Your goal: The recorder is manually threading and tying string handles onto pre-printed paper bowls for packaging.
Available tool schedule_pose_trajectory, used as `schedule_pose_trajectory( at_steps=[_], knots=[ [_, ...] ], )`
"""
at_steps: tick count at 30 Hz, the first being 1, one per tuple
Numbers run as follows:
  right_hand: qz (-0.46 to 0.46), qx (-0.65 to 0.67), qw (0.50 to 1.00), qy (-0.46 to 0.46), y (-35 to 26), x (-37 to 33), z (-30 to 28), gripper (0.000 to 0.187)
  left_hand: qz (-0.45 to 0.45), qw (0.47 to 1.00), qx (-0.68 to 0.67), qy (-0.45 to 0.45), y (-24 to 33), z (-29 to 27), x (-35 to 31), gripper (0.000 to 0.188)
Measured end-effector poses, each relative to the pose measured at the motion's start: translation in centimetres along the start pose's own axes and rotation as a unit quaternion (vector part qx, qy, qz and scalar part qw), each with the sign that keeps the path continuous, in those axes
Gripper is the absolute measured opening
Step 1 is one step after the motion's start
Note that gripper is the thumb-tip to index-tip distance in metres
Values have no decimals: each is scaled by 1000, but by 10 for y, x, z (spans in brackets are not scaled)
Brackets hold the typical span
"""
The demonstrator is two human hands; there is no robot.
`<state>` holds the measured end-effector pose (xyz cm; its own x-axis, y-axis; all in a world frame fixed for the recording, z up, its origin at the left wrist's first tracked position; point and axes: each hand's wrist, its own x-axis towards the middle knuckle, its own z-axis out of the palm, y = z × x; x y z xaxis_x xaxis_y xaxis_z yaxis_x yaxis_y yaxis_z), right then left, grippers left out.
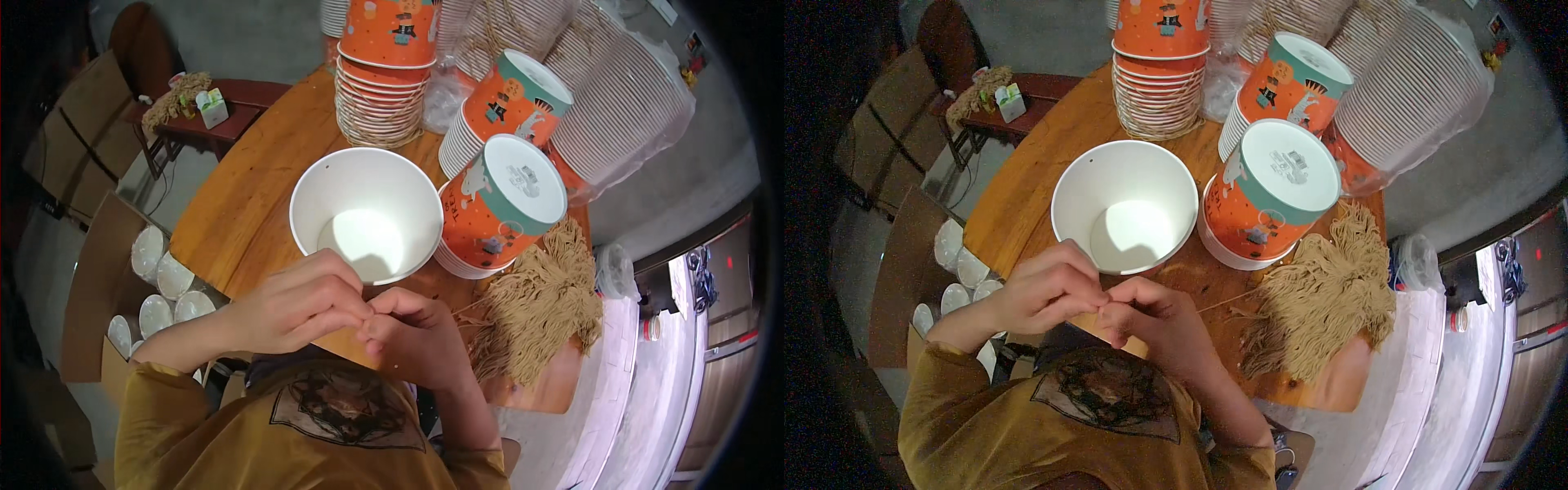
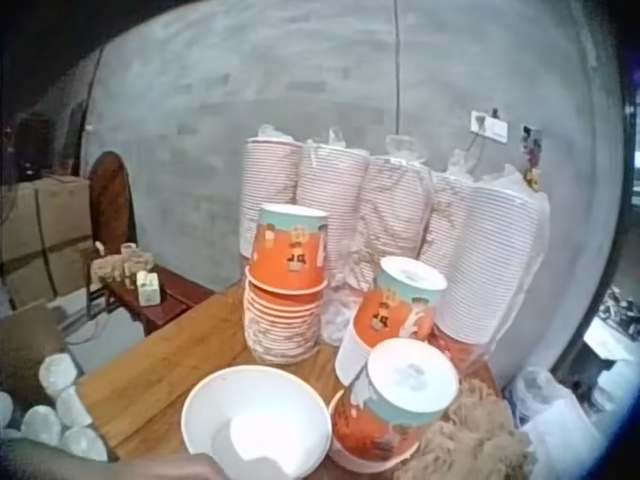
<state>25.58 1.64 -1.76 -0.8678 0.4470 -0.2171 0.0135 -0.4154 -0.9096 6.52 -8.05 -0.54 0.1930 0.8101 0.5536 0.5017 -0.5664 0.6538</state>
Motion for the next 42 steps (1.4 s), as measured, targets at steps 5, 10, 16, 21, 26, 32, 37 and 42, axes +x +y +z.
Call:
schedule_pose_trajectory(
  at_steps=[5,10,16,21,26,32,37,42],
  knots=[
    [-100,-8,992,79,10,-5,-2,4,9,994,110,20,-2,18,14,13],
    [-271,-166,916,244,34,1,-17,7,21,979,197,39,-13,26,24,16],
    [-301,-154,881,330,49,20,-32,14,-62,972,227,-6,-6,28,38,25],
    [-319,-221,855,343,55,30,-34,15,-130,968,212,-31,-2,30,40,28],
    [-349,-256,839,330,51,31,-32,15,-159,968,192,-24,-3,30,40,31],
    [-363,-298,826,312,48,33,-32,10,-215,966,140,-28,-2,25,44,28],
    [-380,-304,813,320,46,36,-30,10,-265,946,130,-136,-12,14,68,22],
    [-338,-304,825,334,43,32,-29,14,-255,939,132,-190,-20,14,76,19]
  ],
)
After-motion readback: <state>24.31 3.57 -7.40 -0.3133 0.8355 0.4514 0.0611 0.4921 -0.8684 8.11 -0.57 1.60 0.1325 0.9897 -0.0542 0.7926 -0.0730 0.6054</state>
